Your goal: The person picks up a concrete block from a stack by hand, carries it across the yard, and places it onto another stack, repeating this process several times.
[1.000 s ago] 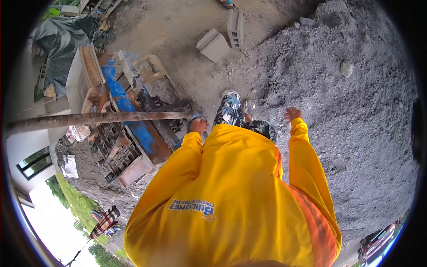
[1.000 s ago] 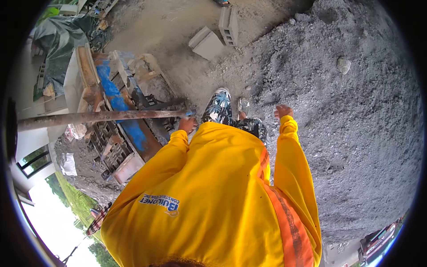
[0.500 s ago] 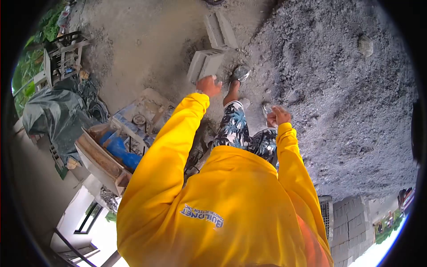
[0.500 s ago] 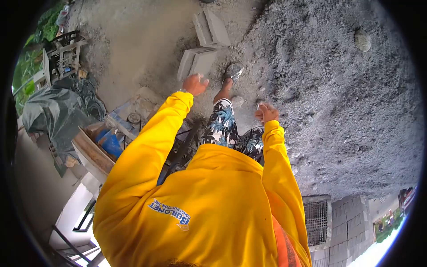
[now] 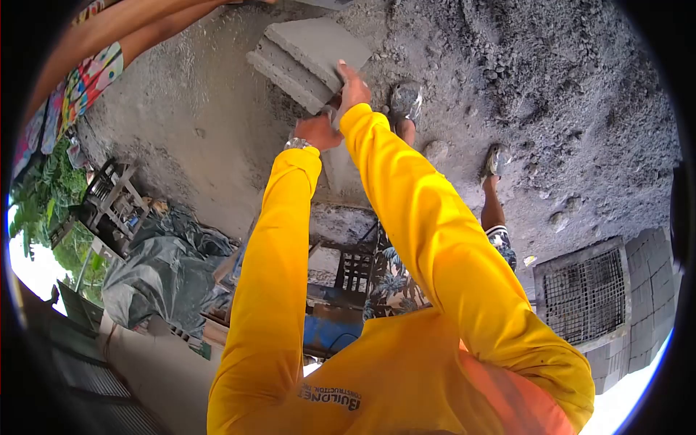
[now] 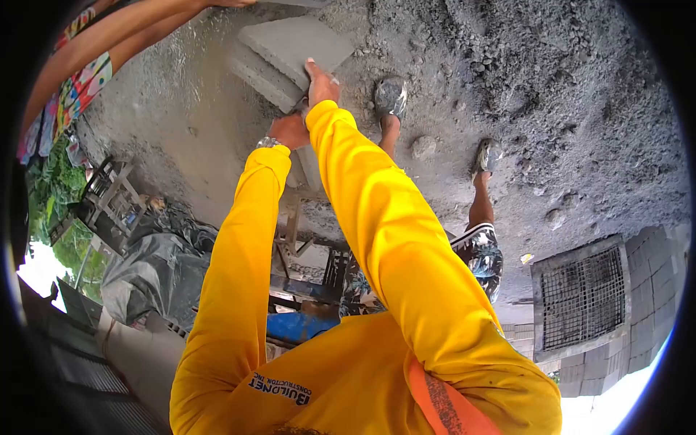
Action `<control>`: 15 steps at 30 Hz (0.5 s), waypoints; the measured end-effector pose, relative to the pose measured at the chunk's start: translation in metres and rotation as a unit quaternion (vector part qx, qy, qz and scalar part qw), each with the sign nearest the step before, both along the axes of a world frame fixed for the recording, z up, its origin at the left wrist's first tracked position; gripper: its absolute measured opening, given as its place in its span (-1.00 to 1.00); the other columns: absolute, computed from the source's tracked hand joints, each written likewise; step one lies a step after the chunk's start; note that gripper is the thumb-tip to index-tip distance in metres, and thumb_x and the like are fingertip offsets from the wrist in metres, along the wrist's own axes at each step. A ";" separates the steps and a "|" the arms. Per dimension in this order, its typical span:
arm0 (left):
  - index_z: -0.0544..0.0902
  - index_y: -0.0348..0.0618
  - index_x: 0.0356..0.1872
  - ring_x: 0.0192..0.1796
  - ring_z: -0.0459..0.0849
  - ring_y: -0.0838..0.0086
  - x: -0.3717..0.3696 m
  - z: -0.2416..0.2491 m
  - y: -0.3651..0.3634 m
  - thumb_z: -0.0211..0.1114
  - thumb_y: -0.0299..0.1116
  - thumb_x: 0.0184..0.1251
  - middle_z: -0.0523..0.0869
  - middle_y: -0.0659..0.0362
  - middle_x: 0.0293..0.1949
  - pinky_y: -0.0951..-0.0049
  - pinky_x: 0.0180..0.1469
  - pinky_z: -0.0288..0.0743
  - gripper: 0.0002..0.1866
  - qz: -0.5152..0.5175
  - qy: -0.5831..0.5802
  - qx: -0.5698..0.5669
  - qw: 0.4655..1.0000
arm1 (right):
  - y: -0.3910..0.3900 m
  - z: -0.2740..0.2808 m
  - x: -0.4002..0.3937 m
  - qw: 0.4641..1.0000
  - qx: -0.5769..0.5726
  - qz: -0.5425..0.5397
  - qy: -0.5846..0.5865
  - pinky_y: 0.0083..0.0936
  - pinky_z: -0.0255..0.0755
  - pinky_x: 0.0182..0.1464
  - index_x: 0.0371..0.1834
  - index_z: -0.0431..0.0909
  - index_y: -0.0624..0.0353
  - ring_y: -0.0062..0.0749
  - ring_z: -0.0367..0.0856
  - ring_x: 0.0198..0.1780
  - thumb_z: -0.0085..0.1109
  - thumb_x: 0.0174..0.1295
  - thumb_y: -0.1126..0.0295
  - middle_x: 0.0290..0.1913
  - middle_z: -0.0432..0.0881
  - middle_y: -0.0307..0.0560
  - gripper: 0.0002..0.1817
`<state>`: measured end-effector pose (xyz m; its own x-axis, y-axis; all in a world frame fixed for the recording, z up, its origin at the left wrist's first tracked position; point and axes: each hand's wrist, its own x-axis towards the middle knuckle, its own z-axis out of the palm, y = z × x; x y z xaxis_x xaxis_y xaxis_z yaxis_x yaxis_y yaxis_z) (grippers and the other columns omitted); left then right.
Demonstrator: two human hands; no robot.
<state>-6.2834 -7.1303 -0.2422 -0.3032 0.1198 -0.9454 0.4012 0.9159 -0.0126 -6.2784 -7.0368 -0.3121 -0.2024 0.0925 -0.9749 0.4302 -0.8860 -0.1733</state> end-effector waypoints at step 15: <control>0.35 -0.25 0.23 0.19 0.51 0.13 0.071 0.014 0.001 0.15 -0.03 0.19 0.58 -0.09 0.08 -0.01 0.41 -0.04 -0.35 -0.070 -0.006 -0.065 0.995 | 0.125 0.120 0.078 0.996 0.002 -0.071 -0.061 -0.22 0.28 0.12 0.03 0.53 0.29 -0.15 0.45 0.10 0.32 -0.05 0.15 0.10 0.52 0.10 -0.42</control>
<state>-6.2119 -7.1296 -0.2280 -0.2798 0.0360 -0.9594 0.5264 0.8414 -0.1220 -6.2008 -6.9118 -0.1926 -0.0669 0.1147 -0.9911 0.3194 -0.9386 -0.1302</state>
